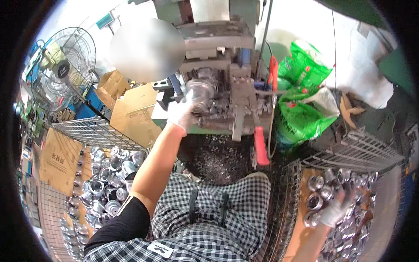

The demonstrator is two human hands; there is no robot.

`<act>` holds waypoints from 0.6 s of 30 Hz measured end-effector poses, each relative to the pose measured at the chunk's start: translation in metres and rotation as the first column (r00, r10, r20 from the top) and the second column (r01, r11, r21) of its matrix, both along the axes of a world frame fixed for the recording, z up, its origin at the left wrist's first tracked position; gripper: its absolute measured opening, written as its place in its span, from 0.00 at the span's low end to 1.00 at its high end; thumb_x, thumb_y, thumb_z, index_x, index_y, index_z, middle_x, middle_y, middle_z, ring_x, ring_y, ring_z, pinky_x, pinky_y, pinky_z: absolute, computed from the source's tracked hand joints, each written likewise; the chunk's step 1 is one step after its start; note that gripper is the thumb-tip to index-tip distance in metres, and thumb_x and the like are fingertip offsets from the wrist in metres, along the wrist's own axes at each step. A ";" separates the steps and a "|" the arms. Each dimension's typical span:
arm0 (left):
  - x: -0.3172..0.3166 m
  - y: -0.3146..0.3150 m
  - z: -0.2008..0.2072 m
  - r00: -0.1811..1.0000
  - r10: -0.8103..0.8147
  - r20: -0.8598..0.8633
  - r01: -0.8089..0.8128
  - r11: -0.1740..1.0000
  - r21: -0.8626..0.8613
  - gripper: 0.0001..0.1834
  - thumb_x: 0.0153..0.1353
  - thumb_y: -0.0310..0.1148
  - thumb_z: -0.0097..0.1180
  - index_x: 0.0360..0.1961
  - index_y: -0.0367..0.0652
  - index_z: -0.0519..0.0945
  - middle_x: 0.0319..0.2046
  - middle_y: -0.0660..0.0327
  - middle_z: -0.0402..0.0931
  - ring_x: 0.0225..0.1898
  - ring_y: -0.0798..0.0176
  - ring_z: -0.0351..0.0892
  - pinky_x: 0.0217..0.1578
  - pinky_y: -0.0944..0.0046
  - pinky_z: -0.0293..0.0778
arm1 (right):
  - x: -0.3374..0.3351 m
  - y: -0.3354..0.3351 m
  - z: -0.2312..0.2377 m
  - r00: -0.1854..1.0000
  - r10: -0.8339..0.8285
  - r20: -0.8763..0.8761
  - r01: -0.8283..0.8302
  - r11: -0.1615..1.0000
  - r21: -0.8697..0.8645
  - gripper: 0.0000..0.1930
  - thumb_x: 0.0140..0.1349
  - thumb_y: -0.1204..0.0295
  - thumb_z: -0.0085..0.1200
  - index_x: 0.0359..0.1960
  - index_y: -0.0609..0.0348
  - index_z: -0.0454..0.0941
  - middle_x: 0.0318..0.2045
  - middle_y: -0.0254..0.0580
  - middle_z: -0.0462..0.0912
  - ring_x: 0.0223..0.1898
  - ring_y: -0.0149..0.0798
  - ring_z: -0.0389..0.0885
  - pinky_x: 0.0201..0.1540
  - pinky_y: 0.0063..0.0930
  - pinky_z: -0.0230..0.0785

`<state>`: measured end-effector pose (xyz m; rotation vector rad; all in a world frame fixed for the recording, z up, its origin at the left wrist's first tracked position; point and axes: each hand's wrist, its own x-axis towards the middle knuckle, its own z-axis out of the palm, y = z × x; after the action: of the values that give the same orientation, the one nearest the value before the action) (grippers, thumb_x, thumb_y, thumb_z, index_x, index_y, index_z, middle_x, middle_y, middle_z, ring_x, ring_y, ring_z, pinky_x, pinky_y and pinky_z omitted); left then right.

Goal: The person takes metal parts from a wire bin, inserts them one by one into a press machine, and places the pressed metal parts into a collection container.

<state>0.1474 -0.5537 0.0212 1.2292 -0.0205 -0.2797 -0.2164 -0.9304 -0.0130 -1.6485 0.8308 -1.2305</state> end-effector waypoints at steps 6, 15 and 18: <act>0.066 -0.043 0.001 0.992 -0.018 -0.124 0.002 0.992 -0.126 0.26 0.58 0.39 0.62 0.55 0.40 0.70 0.45 0.55 0.73 0.40 0.57 0.77 0.34 0.59 0.81 | 0.160 0.152 0.075 0.822 0.304 -0.481 -0.567 0.505 -0.651 0.35 0.52 0.65 0.59 0.63 0.62 0.62 0.56 0.59 0.69 0.56 0.60 0.68 0.62 0.48 0.59; 0.049 0.013 -0.010 0.979 -0.201 -0.044 0.189 0.963 -0.190 0.42 0.61 0.51 0.58 0.67 0.39 0.55 0.50 0.49 0.72 0.38 0.51 0.82 0.36 0.58 0.81 | 0.218 0.117 0.036 0.835 0.190 -0.516 -0.506 0.633 -0.586 0.31 0.58 0.65 0.57 0.62 0.62 0.62 0.50 0.59 0.73 0.52 0.58 0.72 0.57 0.49 0.63; -0.019 0.056 -0.036 0.978 -0.154 -0.141 0.144 0.987 -0.075 0.37 0.63 0.54 0.52 0.65 0.40 0.62 0.50 0.49 0.73 0.34 0.57 0.81 0.33 0.64 0.79 | 0.264 0.047 0.020 0.815 0.503 -0.289 -0.580 0.707 -0.404 0.23 0.68 0.61 0.48 0.59 0.65 0.68 0.53 0.54 0.74 0.55 0.46 0.72 0.60 0.40 0.62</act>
<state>0.1280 -0.4973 -0.0144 1.1426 0.0047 -0.4961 0.0479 -0.8837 0.0073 -2.2072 0.0684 -0.9145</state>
